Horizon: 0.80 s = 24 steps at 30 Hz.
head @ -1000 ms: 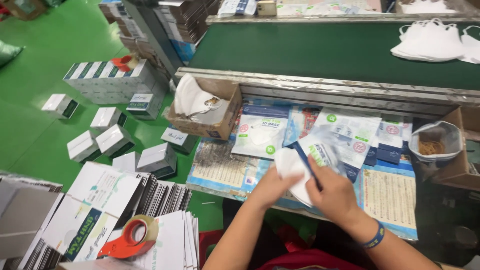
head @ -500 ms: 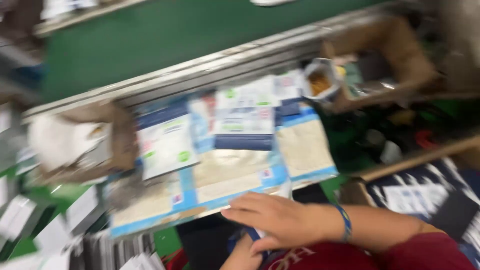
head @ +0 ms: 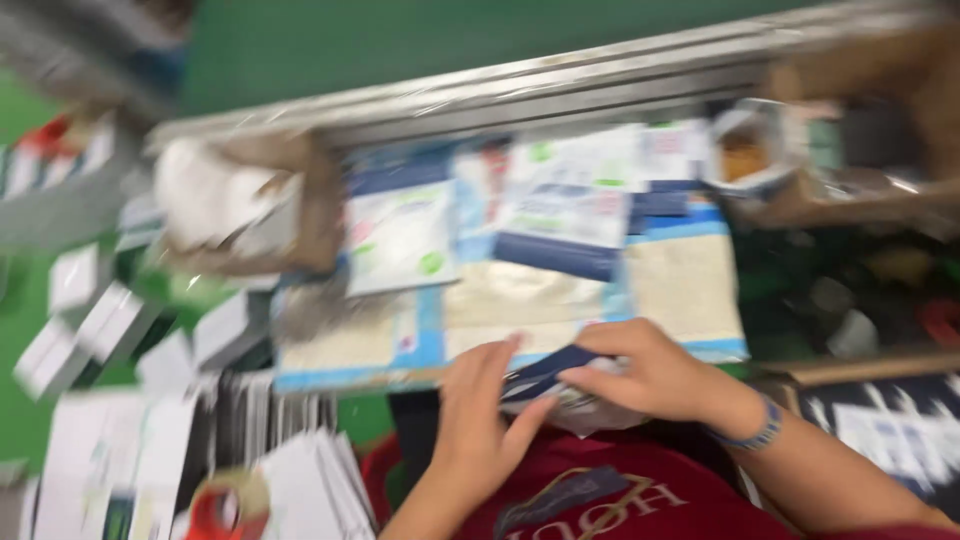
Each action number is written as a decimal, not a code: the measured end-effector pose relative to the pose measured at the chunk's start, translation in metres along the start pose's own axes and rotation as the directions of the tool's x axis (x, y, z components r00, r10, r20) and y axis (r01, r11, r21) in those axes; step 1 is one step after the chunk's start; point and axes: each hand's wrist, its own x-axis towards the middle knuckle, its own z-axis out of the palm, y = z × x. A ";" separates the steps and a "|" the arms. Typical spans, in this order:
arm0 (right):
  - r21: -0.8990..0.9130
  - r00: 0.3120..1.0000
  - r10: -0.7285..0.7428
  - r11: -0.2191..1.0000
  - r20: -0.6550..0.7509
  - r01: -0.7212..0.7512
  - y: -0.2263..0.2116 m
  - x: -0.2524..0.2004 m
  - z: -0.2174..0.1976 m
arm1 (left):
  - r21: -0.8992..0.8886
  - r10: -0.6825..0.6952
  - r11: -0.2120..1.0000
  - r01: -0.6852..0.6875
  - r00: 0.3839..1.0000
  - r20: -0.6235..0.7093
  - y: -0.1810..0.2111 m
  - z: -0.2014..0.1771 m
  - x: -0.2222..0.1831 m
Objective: Packaging face masks into individual wrappers and then into cardboard boxes on a factory line.
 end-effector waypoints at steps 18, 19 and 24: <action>0.179 0.957 0.024 0.983 -0.287 0.029 0.071 0.240 0.049 | 0.683 -0.213 0.717 0.139 0.977 0.025 -0.178 -0.103 0.170; 0.169 0.961 0.008 0.985 -0.278 0.041 0.090 0.252 0.053 | 0.684 -0.209 0.714 0.149 0.978 0.005 -0.195 -0.096 0.174; 0.424 0.926 0.234 0.901 -0.297 -0.092 0.125 0.278 0.064 | 0.676 -0.272 0.700 0.231 0.961 -0.046 -0.221 -0.076 0.165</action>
